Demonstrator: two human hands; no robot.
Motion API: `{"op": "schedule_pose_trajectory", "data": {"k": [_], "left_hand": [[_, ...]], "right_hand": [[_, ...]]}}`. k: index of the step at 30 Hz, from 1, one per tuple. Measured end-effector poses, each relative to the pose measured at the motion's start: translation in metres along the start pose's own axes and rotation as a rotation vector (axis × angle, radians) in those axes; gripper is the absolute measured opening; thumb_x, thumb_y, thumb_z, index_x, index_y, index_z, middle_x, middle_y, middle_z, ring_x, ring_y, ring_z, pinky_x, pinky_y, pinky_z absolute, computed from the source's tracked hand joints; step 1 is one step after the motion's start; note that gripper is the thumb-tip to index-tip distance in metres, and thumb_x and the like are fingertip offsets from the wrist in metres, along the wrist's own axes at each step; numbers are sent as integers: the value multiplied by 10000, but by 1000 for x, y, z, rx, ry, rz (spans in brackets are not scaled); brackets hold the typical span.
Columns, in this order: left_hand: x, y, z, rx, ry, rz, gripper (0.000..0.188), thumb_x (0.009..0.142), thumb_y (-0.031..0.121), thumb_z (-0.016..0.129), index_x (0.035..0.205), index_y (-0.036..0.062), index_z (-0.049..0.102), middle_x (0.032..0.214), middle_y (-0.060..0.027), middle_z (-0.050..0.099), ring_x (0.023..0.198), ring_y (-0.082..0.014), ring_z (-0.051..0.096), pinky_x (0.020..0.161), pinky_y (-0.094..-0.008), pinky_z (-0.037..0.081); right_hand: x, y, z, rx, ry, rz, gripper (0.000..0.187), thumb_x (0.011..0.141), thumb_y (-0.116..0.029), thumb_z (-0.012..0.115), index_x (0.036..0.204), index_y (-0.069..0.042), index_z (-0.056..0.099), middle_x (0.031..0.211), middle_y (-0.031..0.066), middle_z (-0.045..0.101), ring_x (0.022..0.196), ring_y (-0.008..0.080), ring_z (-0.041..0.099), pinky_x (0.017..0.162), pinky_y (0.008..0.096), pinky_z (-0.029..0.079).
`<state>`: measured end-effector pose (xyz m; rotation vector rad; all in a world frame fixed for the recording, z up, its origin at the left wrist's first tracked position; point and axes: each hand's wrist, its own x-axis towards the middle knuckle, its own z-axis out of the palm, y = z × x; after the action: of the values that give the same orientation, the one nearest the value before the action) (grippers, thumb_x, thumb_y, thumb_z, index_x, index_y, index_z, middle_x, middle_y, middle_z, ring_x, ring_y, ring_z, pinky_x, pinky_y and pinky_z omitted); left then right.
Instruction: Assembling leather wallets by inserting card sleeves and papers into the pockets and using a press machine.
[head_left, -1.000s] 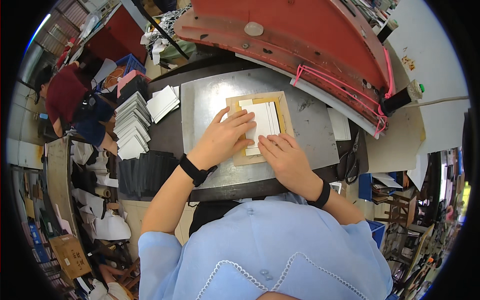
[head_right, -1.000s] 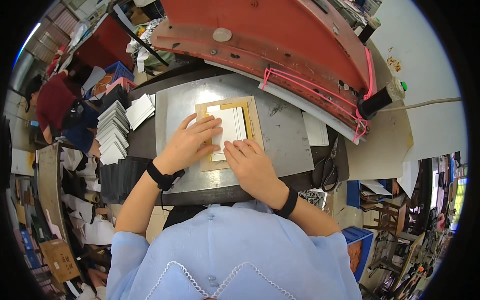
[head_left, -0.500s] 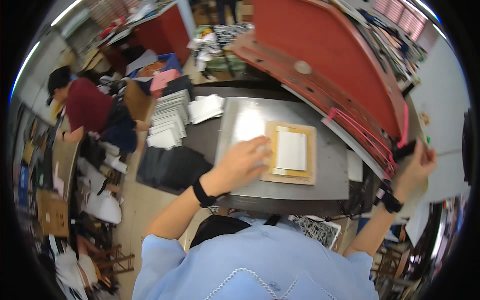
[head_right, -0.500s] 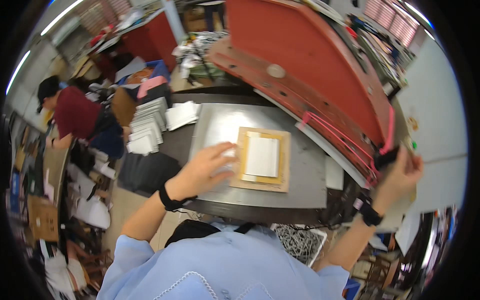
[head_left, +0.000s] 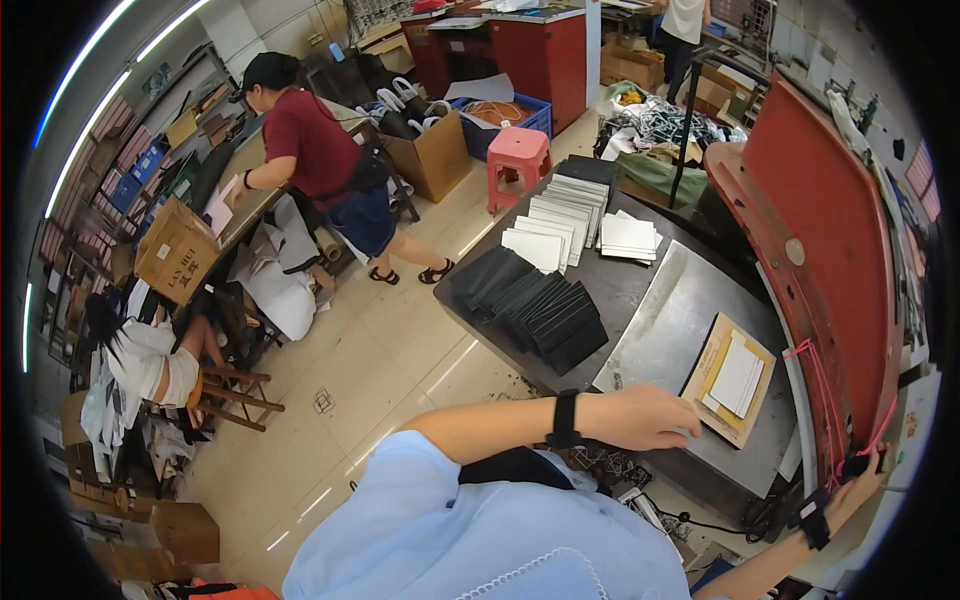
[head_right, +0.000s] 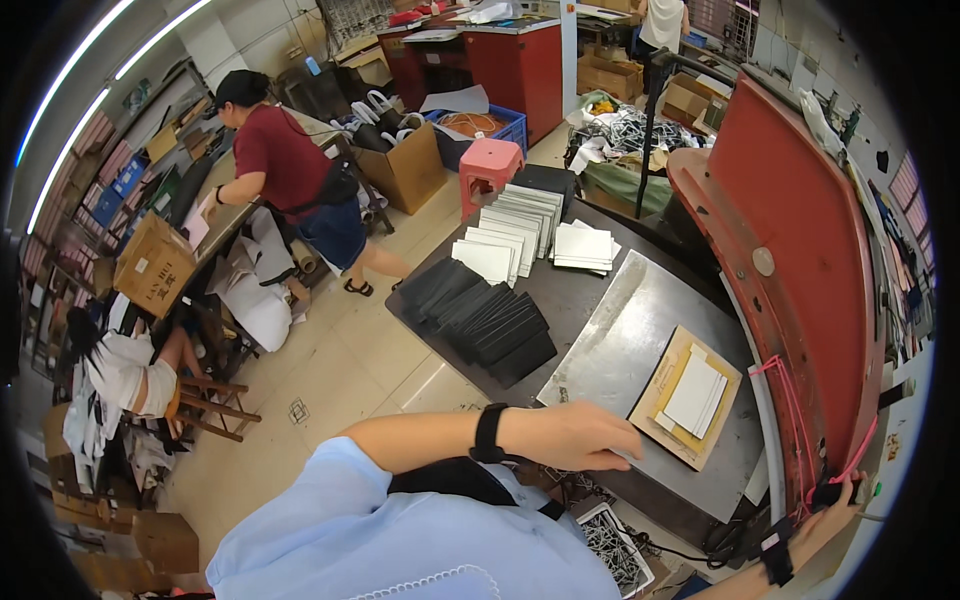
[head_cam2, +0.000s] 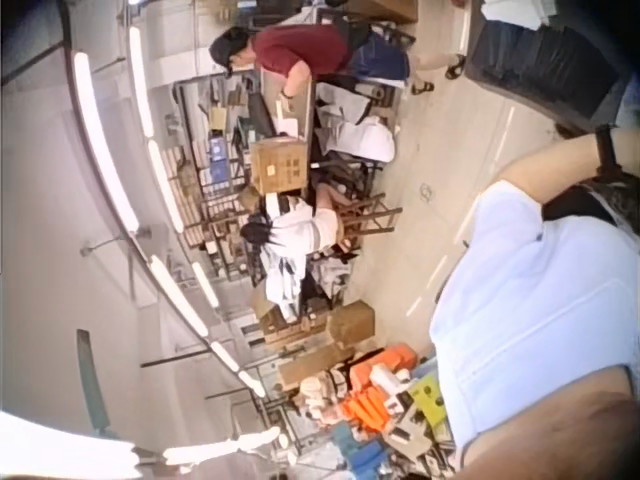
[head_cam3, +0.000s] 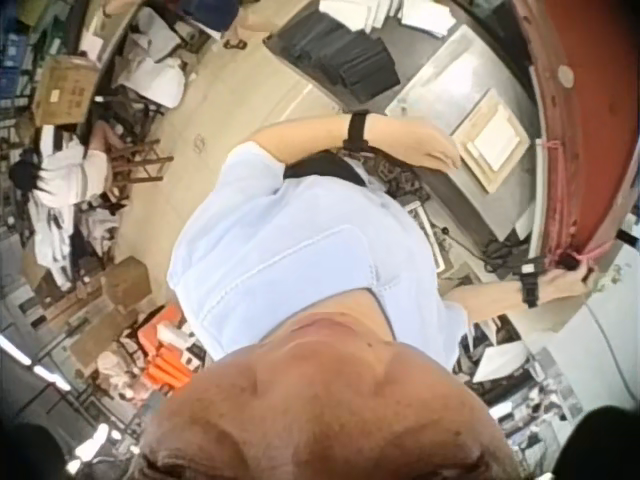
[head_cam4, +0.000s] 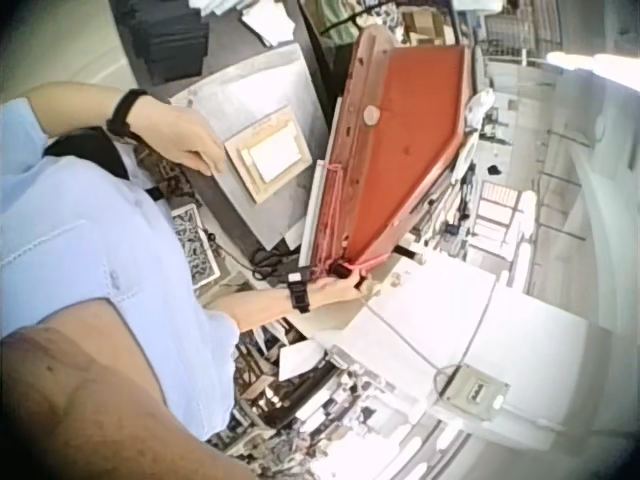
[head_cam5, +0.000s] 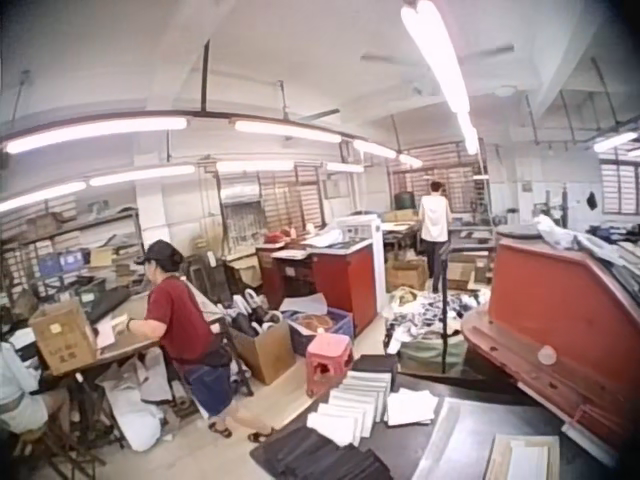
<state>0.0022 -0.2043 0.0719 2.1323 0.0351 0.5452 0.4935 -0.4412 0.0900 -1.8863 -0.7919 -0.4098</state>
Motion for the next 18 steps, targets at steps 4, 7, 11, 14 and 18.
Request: {"op": "schedule_pose_trajectory", "data": {"k": [4, 7, 11, 14, 18], "left_hand": [[33, 21, 15, -102, 30, 107, 239, 910, 171, 656, 1111, 49, 611, 992, -117, 656, 899, -318, 643, 759, -397, 512], [57, 40, 23, -210, -2, 127, 308, 899, 183, 672, 1161, 40, 596, 1037, -126, 652, 917, -301, 649, 775, -392, 518], [82, 58, 26, -300, -49, 96, 555, 868, 204, 706, 1335, 4, 483, 1240, -163, 579, 1054, -292, 636, 888, -383, 517], [88, 71, 29, -326, 57, 146, 874, 805, 225, 783, 1473, -28, 281, 1464, -210, 376, 1277, -327, 495, 1055, -377, 427], [94, 83, 39, -594, 148, 117, 862, 811, 266, 819, 1460, -12, 324, 1335, -183, 536, 1155, -241, 586, 1002, -365, 464]], "right_hand": [[-56, -88, 11, 201, 89, 192, 344, 879, 11, 613, 1219, 41, 564, 1192, 116, 605, 1066, 186, 583, 969, 322, 450], [-103, -135, 16, 313, -73, 137, 420, 940, 18, 535, 1349, 58, 444, 1276, 145, 552, 1169, 235, 548, 1049, 354, 402], [-127, -150, -14, 119, -360, -88, 465, 1029, -139, 429, 1455, 37, 372, 1472, 176, 433, 1387, 261, 388, 1160, 387, 252], [-83, -135, -33, 43, -87, -3, 508, 1054, -306, 414, 1459, 2, 405, 1487, 132, 433, 1401, 238, 359, 1161, 364, 236], [-25, -98, -46, -49, 146, 91, 520, 1067, -322, 390, 1472, 3, 373, 1472, 144, 443, 1375, 235, 392, 1152, 349, 260]]}}
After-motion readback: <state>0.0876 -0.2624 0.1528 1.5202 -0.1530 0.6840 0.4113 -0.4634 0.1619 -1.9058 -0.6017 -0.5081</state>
